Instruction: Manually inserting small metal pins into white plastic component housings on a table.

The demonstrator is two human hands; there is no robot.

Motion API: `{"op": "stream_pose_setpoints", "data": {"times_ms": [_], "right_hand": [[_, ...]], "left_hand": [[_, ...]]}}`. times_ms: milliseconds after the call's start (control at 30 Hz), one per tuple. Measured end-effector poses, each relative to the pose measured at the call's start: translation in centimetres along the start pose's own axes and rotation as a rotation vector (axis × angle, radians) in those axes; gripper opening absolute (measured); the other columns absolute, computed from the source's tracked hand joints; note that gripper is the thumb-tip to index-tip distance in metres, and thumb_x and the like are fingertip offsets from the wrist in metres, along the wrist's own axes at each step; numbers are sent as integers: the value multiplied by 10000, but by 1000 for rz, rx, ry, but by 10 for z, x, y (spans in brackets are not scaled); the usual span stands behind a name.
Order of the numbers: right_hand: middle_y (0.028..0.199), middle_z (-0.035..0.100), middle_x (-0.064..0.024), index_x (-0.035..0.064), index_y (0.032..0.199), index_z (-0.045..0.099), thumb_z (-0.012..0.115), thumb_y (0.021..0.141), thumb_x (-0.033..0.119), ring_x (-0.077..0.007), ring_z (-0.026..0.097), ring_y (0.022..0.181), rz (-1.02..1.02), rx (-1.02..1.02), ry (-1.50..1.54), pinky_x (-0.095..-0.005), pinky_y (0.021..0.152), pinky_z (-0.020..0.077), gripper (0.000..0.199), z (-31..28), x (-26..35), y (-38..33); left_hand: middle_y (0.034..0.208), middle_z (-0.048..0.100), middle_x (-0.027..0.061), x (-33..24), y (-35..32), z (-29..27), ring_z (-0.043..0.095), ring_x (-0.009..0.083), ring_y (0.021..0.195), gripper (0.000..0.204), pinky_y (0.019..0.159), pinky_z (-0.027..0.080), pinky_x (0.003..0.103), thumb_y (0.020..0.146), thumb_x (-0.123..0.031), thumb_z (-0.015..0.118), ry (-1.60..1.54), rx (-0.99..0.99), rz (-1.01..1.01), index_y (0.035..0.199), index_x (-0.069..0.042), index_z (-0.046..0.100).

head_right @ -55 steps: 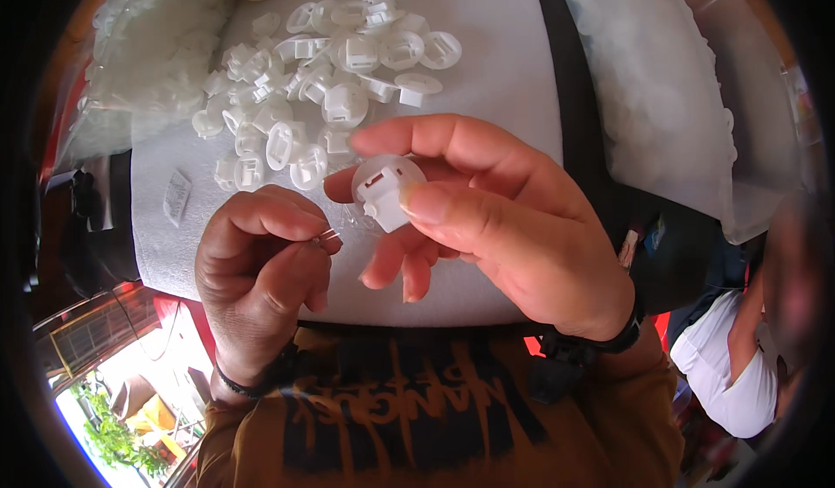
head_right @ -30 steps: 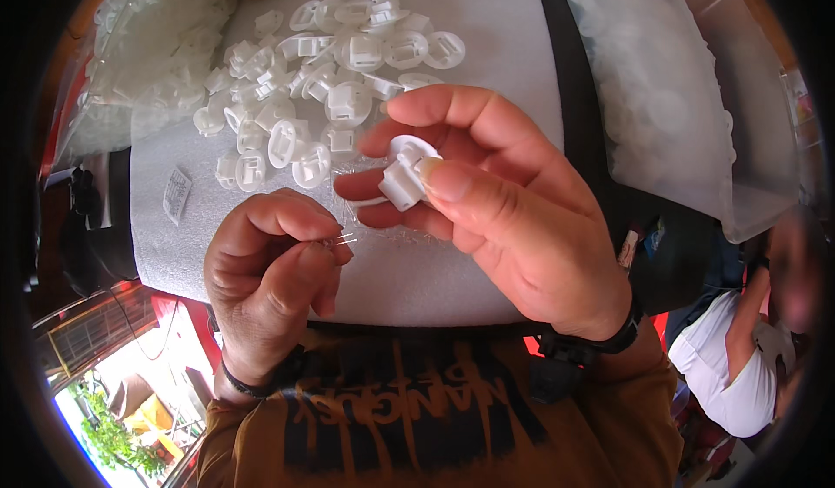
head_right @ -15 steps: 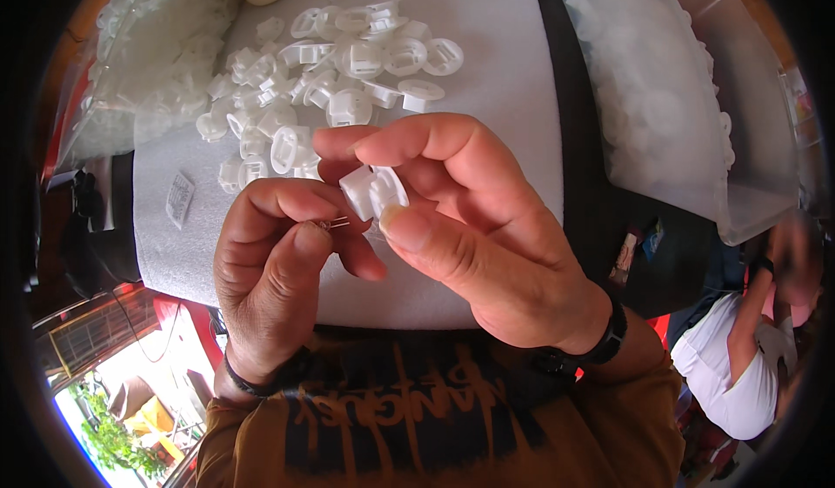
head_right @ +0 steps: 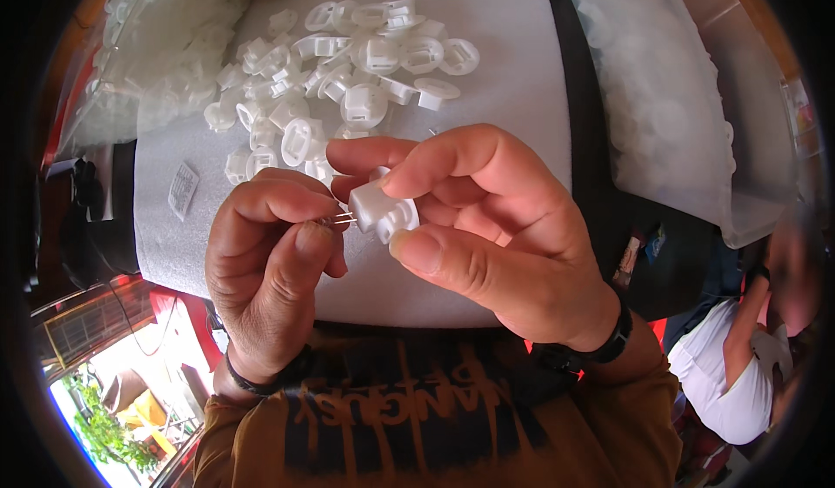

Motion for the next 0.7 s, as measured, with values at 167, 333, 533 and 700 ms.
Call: {"op": "stream_pose_setpoints", "data": {"times_ms": [167, 333, 533, 700], "right_hand": [[1292, 429, -241, 101, 1050, 463, 598, 840, 119, -338, 484, 1146, -13, 14, -4, -466, 962, 387, 250, 1, 0, 0], [1290, 437, -232, 100, 1040, 469, 602, 835, 107, -337, 492, 1137, -22, 34, -43, -459, 964, 387, 245, 1, 1, 0], [1294, 431, -232, 90, 1024, 457, 588, 845, 104, -336, 486, 1147, -13, 56, -92, -455, 970, 380, 223, 2, 2, 1], [1291, 422, -250, 76, 1019, 449, 574, 849, 79, -346, 474, 1161, -19, 58, -134, -458, 973, 376, 211, 5, 5, 1]], "left_hand": [[939, 549, 92, -3, -2, -4, 575, 146, 828, 145, 761, 462, 248, 826, 50, 561, 9, 7, 35, 965, 10, 553], [891, 497, 83, -6, -2, 0, 476, 73, 622, 106, 581, 393, 204, 856, 23, 483, 137, 64, 83, 958, 12, 510], [898, 498, 99, -6, -3, -1, 480, 72, 626, 118, 573, 397, 201, 848, 44, 484, 172, 69, 109, 959, 16, 511], [891, 500, 95, -8, -4, -2, 482, 72, 631, 115, 572, 398, 200, 845, 43, 492, 190, 50, 97, 955, 18, 515]]}}
Point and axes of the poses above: each hand's wrist, its own y-axis towards the middle knuckle, its own z-axis out of the palm, x = y × z, the point moved 7 cm from there along y, towards the middle knuckle
